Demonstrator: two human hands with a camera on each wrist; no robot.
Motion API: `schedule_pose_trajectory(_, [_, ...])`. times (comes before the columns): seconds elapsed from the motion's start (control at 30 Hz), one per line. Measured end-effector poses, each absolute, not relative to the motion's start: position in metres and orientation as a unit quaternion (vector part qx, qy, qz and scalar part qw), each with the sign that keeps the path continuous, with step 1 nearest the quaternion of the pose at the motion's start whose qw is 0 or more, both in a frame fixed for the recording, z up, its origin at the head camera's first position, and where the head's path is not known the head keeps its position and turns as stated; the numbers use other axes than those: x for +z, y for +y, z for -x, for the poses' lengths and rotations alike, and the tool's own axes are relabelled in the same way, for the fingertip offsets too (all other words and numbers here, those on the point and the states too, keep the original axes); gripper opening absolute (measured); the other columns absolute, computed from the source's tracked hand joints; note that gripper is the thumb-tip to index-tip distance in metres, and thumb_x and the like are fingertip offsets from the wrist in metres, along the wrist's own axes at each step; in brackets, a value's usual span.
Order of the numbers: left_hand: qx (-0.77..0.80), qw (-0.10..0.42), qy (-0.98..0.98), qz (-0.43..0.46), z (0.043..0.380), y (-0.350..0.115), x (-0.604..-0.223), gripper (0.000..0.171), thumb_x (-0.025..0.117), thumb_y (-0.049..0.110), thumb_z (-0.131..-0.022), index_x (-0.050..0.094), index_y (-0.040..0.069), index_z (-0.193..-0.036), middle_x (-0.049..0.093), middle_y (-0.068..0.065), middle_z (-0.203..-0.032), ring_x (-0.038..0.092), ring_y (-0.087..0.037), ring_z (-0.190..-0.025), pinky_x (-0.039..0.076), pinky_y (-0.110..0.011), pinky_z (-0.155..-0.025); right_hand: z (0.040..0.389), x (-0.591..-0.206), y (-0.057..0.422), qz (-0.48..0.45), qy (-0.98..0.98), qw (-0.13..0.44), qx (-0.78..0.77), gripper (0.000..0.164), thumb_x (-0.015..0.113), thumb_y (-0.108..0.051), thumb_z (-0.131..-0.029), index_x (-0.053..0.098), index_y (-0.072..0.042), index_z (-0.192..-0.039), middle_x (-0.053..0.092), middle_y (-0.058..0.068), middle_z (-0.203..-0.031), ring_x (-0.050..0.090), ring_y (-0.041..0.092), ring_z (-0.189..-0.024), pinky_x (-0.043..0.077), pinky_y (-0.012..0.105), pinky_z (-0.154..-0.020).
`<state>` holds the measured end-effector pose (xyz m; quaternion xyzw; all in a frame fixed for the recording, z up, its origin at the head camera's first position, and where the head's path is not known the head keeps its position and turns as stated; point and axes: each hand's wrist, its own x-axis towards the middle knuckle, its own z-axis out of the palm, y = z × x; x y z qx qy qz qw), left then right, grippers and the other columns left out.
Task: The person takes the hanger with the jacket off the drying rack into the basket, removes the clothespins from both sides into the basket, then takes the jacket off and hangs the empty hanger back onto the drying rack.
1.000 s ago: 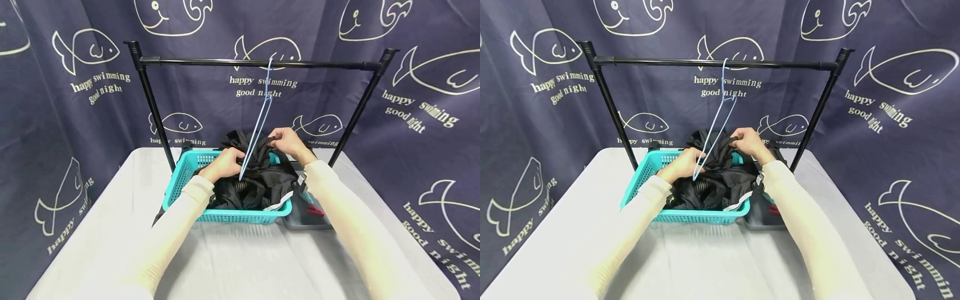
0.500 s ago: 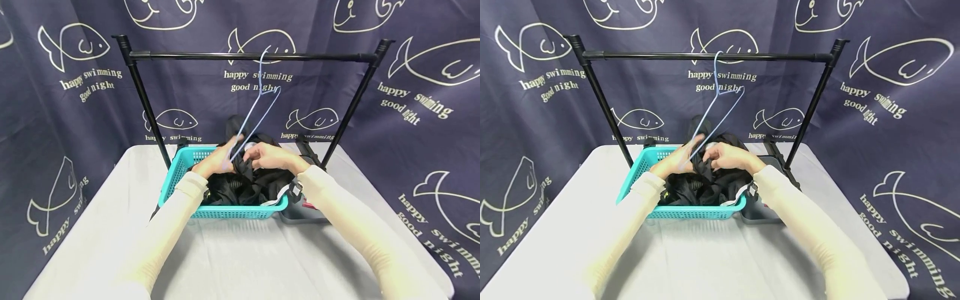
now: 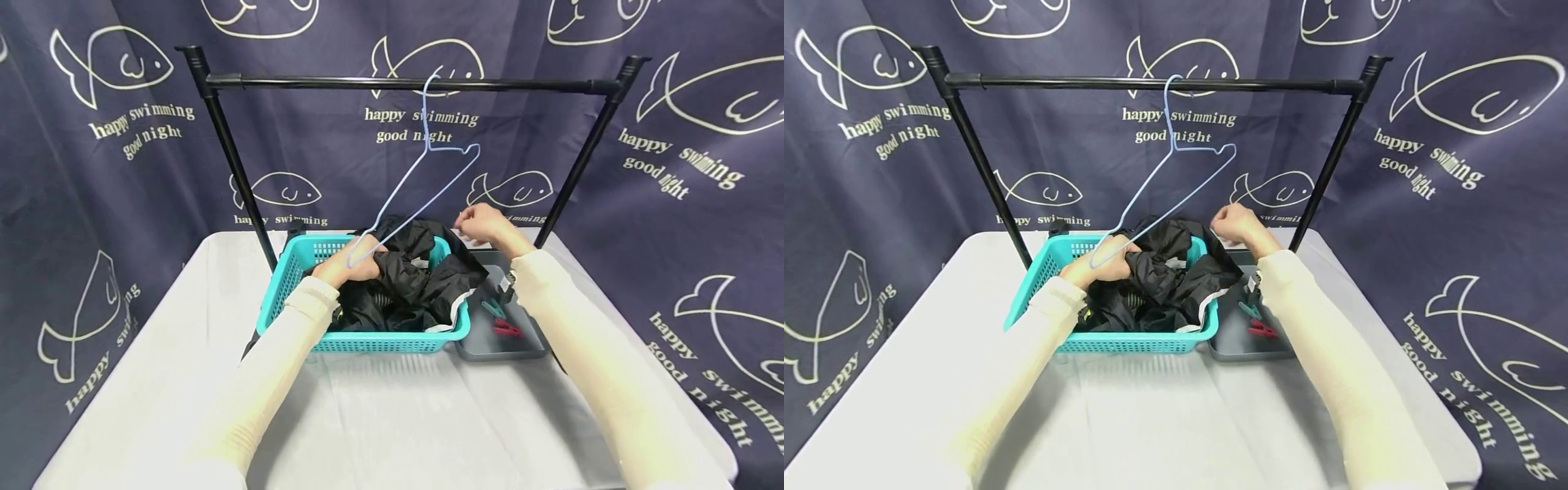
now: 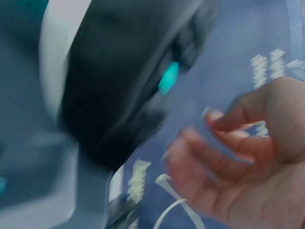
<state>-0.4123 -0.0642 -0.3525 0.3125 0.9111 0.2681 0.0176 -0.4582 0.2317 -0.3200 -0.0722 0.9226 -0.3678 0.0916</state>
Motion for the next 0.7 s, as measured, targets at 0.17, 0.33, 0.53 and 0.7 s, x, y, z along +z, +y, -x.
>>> schedule_pose_trajectory(0.17, [0.278,0.043,0.912,-0.297,0.409,-0.063,-0.357,0.025,0.062,-0.009,-0.077,0.062,0.014,-0.067,0.049,0.002,-0.061,0.040,-0.021,-0.061,0.032,-0.033,-0.065,0.475,-0.344,0.251,0.032,0.932,0.179,-0.313,0.050,0.056,-0.028,-0.101,0.048,0.003,-0.139,0.055,0.015,-0.115,0.057,0.026,-0.091,0.058,0.044,-0.078])
schedule_pose_trajectory(0.33, [0.264,0.036,0.912,-0.311,0.409,-0.060,-0.360,0.029,0.068,-0.005,-0.073,0.056,0.017,-0.057,0.044,0.006,-0.056,0.039,-0.017,-0.057,0.031,-0.027,-0.059,0.486,-0.364,0.256,0.071,0.931,0.202,-0.294,0.044,0.061,-0.020,-0.100,0.056,0.002,-0.137,0.049,0.001,-0.071,0.046,0.012,-0.057,0.047,0.029,-0.058])
schedule_pose_trajectory(0.53, [0.233,0.066,0.925,-0.295,0.408,-0.055,-0.359,0.017,0.080,0.015,-0.077,0.067,0.019,-0.065,0.058,0.006,-0.064,0.051,-0.018,-0.066,0.040,-0.026,-0.066,0.485,-0.364,0.265,0.060,0.930,0.109,-0.345,0.050,0.057,-0.002,-0.087,0.061,0.007,-0.136,0.050,-0.003,-0.067,0.041,0.008,-0.048,0.038,0.023,-0.048])
schedule_pose_trajectory(0.7, [0.229,0.115,0.923,-0.286,0.410,-0.055,-0.359,0.019,0.076,0.025,-0.085,0.073,0.008,-0.092,0.066,-0.004,-0.085,0.057,-0.022,-0.077,0.045,-0.032,-0.075,0.463,-0.342,0.266,0.031,0.865,-0.008,-0.501,0.034,0.051,0.003,-0.085,0.074,0.005,-0.110,0.052,-0.008,-0.063,0.047,0.005,-0.052,0.041,0.019,-0.051])
